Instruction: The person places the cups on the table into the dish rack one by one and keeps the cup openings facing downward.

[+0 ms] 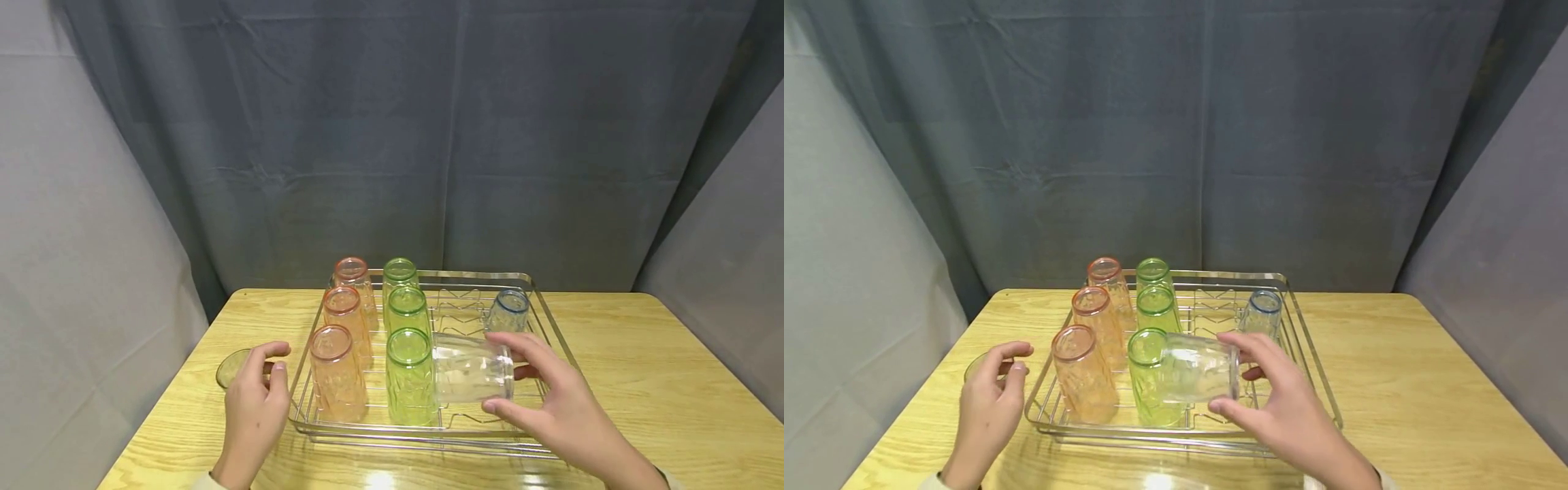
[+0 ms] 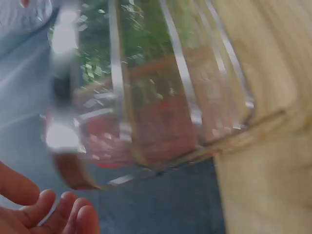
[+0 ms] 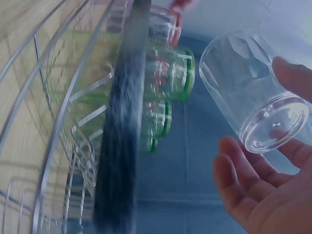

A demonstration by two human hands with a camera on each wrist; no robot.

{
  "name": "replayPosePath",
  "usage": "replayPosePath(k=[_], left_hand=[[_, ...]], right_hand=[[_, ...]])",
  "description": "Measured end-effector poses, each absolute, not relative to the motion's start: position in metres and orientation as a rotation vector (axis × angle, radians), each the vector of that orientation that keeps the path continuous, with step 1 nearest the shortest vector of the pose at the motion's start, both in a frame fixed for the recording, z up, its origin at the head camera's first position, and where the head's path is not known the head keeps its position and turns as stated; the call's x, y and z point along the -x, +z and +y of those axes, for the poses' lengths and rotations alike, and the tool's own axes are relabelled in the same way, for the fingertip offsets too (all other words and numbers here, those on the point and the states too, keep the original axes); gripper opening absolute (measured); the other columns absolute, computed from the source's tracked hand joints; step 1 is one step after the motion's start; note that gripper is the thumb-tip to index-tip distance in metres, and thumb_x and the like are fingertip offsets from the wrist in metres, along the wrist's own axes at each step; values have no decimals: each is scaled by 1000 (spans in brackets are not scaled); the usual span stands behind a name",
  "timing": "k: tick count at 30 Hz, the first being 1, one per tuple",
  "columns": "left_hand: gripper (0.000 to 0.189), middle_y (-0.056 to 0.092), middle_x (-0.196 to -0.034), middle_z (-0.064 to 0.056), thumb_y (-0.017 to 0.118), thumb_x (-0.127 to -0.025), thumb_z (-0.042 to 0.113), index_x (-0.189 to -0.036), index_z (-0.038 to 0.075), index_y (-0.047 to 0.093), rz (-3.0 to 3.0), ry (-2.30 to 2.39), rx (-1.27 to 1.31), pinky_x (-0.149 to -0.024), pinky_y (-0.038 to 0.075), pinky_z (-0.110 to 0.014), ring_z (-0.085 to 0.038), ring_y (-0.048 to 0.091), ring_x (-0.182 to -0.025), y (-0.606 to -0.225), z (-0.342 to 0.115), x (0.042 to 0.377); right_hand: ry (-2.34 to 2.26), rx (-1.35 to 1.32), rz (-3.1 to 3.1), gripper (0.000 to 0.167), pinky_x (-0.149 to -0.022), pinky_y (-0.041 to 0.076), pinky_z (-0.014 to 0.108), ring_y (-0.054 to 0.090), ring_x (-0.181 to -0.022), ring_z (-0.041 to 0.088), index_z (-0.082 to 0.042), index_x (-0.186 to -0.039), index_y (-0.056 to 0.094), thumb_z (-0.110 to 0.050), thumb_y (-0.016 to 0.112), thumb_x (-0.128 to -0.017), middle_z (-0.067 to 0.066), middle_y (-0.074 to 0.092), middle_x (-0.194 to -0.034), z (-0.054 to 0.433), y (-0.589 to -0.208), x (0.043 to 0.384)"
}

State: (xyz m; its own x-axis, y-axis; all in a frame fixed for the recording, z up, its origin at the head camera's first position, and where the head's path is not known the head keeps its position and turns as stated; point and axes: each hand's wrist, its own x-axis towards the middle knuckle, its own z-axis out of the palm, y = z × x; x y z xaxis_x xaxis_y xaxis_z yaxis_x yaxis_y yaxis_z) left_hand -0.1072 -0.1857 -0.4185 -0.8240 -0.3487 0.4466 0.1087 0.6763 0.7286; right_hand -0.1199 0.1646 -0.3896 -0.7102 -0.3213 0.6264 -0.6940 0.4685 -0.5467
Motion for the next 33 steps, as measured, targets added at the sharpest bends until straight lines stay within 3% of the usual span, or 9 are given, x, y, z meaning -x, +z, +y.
replayPosePath(k=[4, 10, 16, 23, 29, 33], left_hand=[[26, 68, -117, -13, 49, -99, 8, -120, 6, 63, -2464, -1093, -267, -57, 43, -24, -13, 58, -74, -429, -191, 121], [34, 68, -116, -16, 42, -103, 20, -128, 2, 58, -2620, -1093, -266, -67, 47, -31, -20, 64, -86, -441, -192, 135], [38, 70, -104, -15, 37, -105, 20, -134, 1, 50, -2690, -1230, -294, -56, 41, -28, -14, 55, -67, -443, -192, 136], [39, 68, -99, -14, 35, -105, 17, -137, -1, 47, -2692, -1284, -268, -50, 39, -25, -13, 48, -57, -444, -193, 137], [39, 65, -94, -10, 35, -105, 19, -138, 0, 46, -2693, -1300, -275, -46, 37, -24, -12, 45, -54, -446, -193, 138], [39, 64, -95, -9, 36, -105, 20, -139, 2, 45, -2690, -1323, -290, -45, 37, -24, -11, 44, -52, -446, -193, 139]], right_hand=[[1147, -790, -2315, 78, -79, 50, 10, 55, -98, -4, -19, -137, 56, -5, 89, -68, -10, 59, -126, 175, -384, 122], [1117, -628, -2443, 70, -73, 53, 15, 56, -88, -2, -22, -138, 55, -13, 86, -76, -9, 60, -117, 190, -379, 132], [1076, -506, -2669, 64, -70, 54, 21, 58, -85, -3, -18, -140, 53, -26, 81, -83, 7, 65, -112, 212, -375, 150], [919, -437, -2814, 71, -58, 48, 27, 64, -99, 29, -11, -145, 48, -38, 77, -86, 21, 59, -132, 229, -372, 173], [796, -413, -2912, 76, -60, 46, 31, 62, -95, 27, -8, -146, 46, -46, 74, -87, 25, 54, -134, 238, -366, 188], [642, -416, -2975, 75, -66, 50, 42, 63, -93, 33, -2, -141, 49, -46, 74, -86, 30, 57, -129, 238, -355, 198]])
